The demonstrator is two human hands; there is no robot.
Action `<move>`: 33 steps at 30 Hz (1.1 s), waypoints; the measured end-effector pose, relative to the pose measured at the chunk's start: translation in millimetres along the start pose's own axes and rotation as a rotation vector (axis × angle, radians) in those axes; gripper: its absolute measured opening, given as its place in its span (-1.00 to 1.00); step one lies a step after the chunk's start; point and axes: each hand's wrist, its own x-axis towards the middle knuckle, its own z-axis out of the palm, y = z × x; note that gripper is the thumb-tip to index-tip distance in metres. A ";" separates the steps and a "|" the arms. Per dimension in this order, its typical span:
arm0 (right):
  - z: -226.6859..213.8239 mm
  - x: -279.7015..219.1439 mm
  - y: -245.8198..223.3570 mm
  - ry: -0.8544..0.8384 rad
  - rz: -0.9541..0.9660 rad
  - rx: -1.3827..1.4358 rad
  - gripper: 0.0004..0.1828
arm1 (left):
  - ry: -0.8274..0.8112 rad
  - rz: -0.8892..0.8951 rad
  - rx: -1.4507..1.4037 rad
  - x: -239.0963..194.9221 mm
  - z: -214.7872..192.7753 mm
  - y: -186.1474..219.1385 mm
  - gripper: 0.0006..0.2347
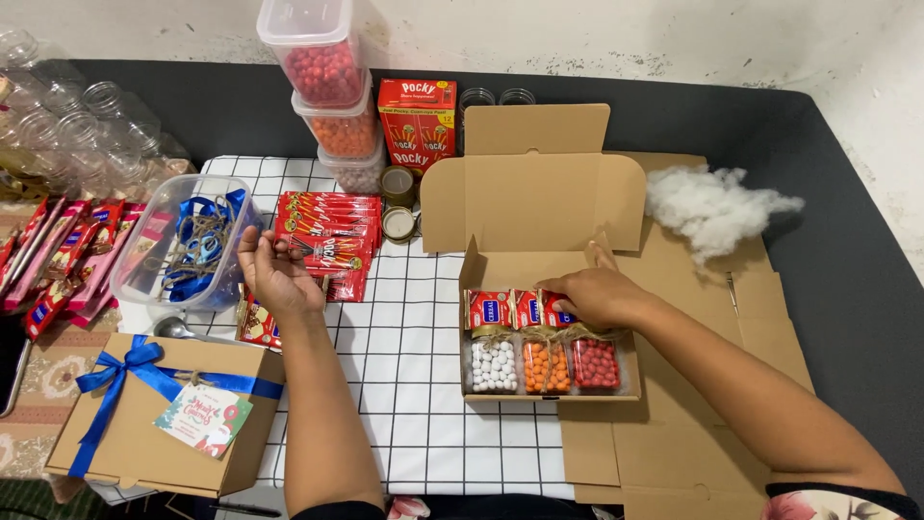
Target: The person packs a cardboard gift box by placing three jars of colorful candies and white cotton filler inside. They then add several small chocolate bars and a box of Pocky sticks before closing the box flaps.
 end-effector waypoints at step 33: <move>187.1 2.6 130.9 1.264 0.107 1.223 -0.80 | -0.740 0.237 1.604 -18.1 33.9 26.5 -0.57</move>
